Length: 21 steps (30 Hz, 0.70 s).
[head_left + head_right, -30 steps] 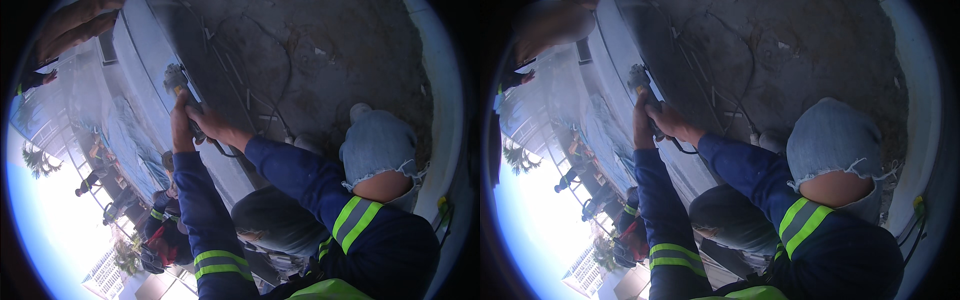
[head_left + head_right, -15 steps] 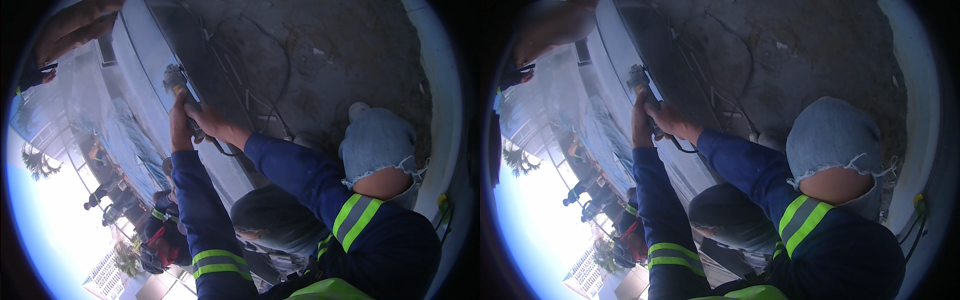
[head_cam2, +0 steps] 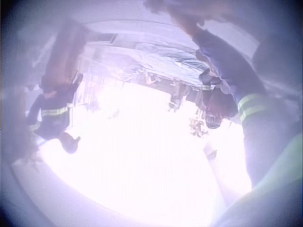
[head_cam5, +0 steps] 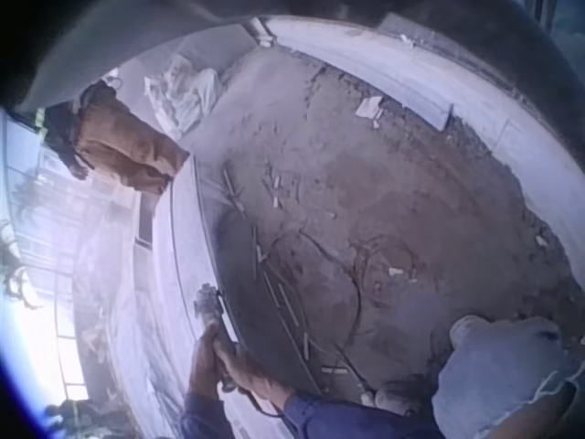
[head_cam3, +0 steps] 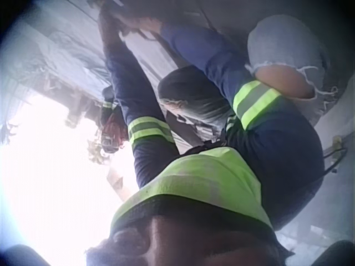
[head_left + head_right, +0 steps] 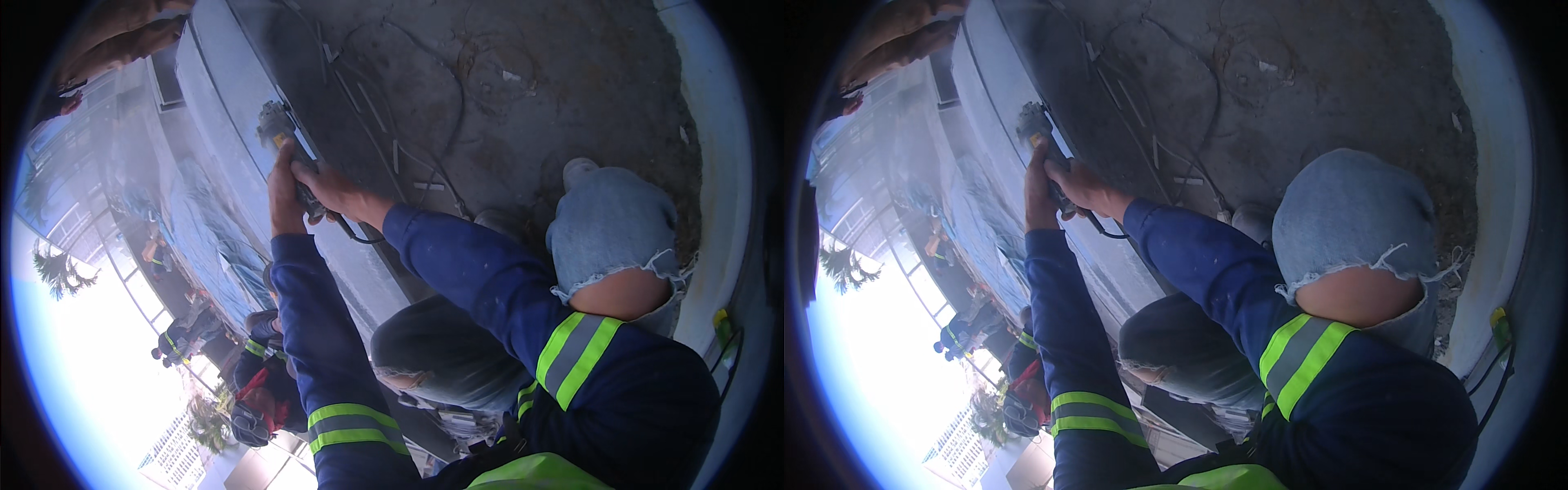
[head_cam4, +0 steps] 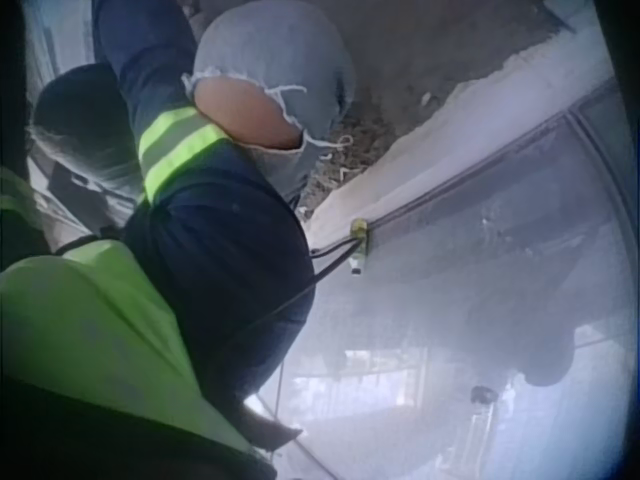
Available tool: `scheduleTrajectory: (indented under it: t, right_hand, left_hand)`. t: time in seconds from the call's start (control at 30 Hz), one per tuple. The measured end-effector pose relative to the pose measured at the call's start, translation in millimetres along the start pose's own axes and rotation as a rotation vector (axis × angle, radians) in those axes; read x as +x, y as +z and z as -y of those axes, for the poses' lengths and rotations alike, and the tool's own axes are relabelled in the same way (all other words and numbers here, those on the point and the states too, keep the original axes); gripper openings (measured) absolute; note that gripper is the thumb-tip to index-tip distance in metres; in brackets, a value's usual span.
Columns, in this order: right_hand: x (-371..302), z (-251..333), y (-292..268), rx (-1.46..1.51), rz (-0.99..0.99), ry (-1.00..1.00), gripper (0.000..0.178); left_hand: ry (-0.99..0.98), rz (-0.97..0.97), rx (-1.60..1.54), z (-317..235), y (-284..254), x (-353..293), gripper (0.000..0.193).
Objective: The person uses an angle grinder to cut or grind a concrete slab on the ground. Dust is generated as the tool is moved along the surface. The person remains kneeling and continues the grinding action for the duration of the clip.
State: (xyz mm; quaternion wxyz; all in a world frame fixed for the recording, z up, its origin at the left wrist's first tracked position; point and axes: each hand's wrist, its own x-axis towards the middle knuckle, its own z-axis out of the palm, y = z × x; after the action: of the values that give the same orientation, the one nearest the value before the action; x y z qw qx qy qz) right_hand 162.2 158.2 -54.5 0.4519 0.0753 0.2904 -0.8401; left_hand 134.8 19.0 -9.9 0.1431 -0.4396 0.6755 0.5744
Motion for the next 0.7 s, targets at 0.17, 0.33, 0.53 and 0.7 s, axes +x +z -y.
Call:
scheduleTrajectory:
  t: [0.17,0.33,0.53,0.7]
  right_hand:
    - [-3,2,0,-0.015,-0.013,0.007,0.064]
    - [3,-2,1,-0.022,-0.039,0.013,0.066]
    - [3,-6,1,-0.002,0.002,-0.015,0.066]
    - [1,-2,0,0.015,0.014,0.011,0.065]
  left_hand:
    - [0.011,-0.048,0.03,3,-1,-3,0.058]
    - [0.069,-0.07,0.038,7,-5,6,0.059]
    - [0.033,-0.041,0.063,5,-4,-2,0.056]
    - [0.048,-0.018,0.006,2,3,-7,0.058]
